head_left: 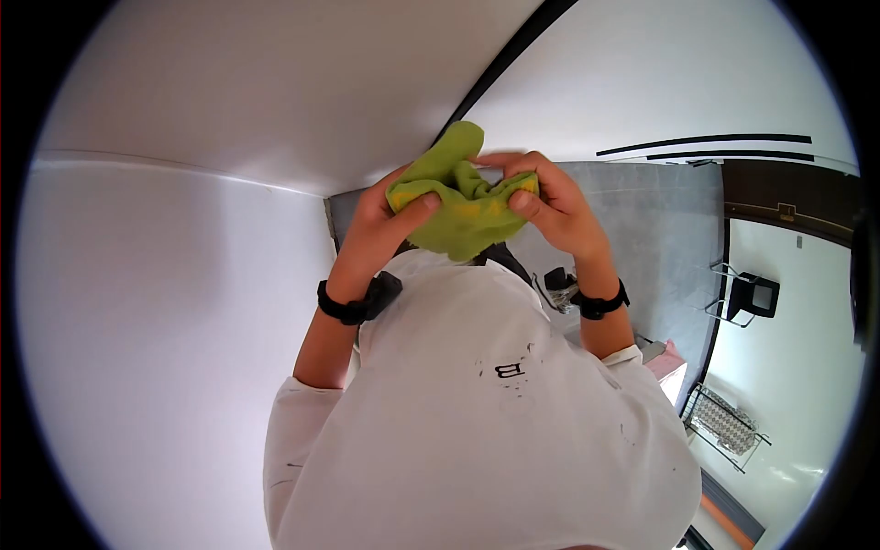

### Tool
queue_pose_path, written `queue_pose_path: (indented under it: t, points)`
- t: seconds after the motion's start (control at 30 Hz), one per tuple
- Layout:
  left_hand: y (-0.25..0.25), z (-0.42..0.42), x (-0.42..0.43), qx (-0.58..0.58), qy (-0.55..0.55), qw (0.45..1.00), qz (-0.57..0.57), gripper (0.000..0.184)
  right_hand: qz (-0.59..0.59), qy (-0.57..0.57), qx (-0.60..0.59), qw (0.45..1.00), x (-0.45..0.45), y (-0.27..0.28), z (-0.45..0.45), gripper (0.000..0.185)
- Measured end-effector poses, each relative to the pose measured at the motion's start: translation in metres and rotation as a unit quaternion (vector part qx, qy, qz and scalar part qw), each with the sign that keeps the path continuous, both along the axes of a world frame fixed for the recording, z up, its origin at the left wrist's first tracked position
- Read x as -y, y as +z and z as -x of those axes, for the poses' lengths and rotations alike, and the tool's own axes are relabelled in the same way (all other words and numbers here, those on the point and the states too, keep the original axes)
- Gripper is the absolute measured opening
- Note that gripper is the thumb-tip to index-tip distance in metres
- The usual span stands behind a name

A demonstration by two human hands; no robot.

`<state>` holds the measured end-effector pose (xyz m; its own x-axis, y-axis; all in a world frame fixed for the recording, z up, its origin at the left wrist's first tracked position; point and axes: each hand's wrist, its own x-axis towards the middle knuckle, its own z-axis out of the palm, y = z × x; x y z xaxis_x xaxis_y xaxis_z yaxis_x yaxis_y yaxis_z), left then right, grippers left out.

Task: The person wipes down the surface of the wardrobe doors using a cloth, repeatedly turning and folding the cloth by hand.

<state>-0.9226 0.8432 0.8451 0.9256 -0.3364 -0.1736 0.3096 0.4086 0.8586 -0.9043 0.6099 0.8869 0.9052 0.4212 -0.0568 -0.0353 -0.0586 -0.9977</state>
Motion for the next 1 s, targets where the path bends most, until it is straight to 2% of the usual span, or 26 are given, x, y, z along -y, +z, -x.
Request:
queue_pose_path:
  t: [0.07, 0.1, 0.17, 0.27, 0.4, 0.47, 0.6, 0.67, 0.7, 0.77, 0.9, 0.97, 1.0]
  points:
    - [0.000, -0.001, -0.006, 0.030, -0.011, 0.998, -0.054, 0.043, 0.123, 0.038, 0.256, 0.958, -0.001, 0.000, -0.010, 0.029]
    - [0.000, 0.001, -0.008, 0.030, -0.013, 0.998, -0.056, 0.043, 0.121, 0.036, 0.256, 0.958, -0.002, -0.001, -0.007, 0.029]
    - [0.001, 0.003, -0.013, 0.083, -0.017, 0.993, -0.084, 0.042, -0.054, 0.035, 0.046, 0.997, -0.003, -0.002, 0.000, 0.029]
    - [0.008, 0.009, -0.014, 0.103, -0.027, 0.990, -0.087, 0.043, -0.068, 0.079, -0.002, 0.995, 0.003, -0.002, -0.003, 0.029]
    - [0.016, 0.013, -0.020, 0.102, -0.029, 0.992, -0.064, 0.042, -0.100, 0.057, -0.047, 0.992, 0.000, -0.004, -0.007, 0.030]
    - [0.016, 0.014, -0.023, 0.082, -0.047, 0.993, -0.067, 0.039, -0.104, 0.001, 0.015, 0.994, -0.010, -0.002, -0.009, 0.029]
    - [0.012, 0.008, -0.016, 0.061, -0.043, 0.997, -0.018, 0.035, -0.079, -0.022, 0.097, 0.992, -0.015, 0.000, -0.016, 0.030]
    - [0.011, 0.003, -0.007, -0.046, -0.001, 0.992, 0.114, 0.036, -0.237, 0.018, -0.064, 0.969, -0.016, -0.004, -0.015, 0.037]
    - [0.015, 0.000, -0.005, -0.047, -0.005, 0.993, 0.112, 0.036, -0.239, 0.014, -0.063, 0.969, -0.013, -0.002, -0.014, 0.037]
    - [0.024, -0.007, -0.004, -0.117, 0.002, 0.989, 0.092, 0.036, -0.128, 0.082, -0.073, 0.986, -0.007, 0.001, -0.017, 0.044]
    - [0.020, -0.012, -0.019, -0.098, -0.044, 0.992, 0.065, 0.037, -0.073, 0.035, -0.096, 0.992, -0.005, -0.004, -0.019, 0.047]
    - [0.013, -0.014, -0.028, -0.070, -0.128, 0.989, -0.011, 0.039, 0.001, 0.060, -0.168, 0.984, -0.003, -0.006, -0.019, 0.044]
    - [0.013, -0.015, -0.032, -0.061, -0.149, 0.983, -0.084, 0.041, -0.001, 0.060, -0.170, 0.984, -0.004, -0.008, -0.018, 0.044]
